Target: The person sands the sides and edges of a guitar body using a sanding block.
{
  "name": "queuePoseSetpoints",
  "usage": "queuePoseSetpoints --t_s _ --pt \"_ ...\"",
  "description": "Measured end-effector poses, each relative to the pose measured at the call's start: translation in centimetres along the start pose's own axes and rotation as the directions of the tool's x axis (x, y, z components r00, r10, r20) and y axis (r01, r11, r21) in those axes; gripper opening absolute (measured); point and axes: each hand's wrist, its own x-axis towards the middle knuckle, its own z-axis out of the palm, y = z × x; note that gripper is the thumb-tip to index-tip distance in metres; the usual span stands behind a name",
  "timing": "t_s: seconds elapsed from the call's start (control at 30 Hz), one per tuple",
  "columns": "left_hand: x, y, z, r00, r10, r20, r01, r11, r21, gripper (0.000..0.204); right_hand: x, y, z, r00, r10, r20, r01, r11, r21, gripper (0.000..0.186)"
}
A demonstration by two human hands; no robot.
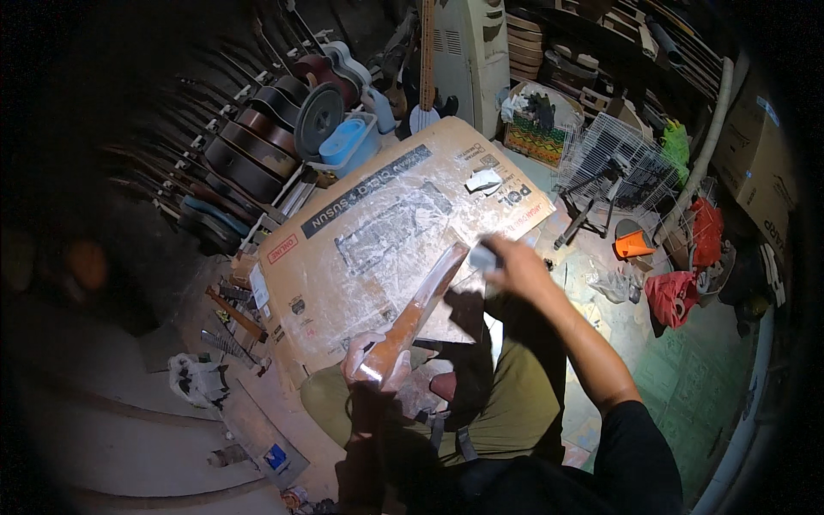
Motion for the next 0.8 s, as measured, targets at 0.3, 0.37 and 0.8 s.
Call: queuePoseSetpoints --t_s 0.3,0.37,0.8 --pt "0.6 -1.0 0.3 0.997 -0.079 0.009 0.079 0.996 0.029 0.043 -2.8 -3.7 2.9 0.915 -0.067 0.399 0.122 0.986 -0.112 0.104" --pt "0.9 -1.0 0.0 0.999 -0.029 -0.018 0.030 1.000 0.008 0.044 -1.5 -2.2 2.7 0.934 0.004 0.359 0.063 0.982 -0.176 0.104" --pt "0.8 -0.5 -0.1 1.000 -0.009 0.009 0.009 1.000 0.011 0.042 -1.2 -0.6 3.5 0.942 0.050 0.331 -0.013 0.993 -0.114 0.087"
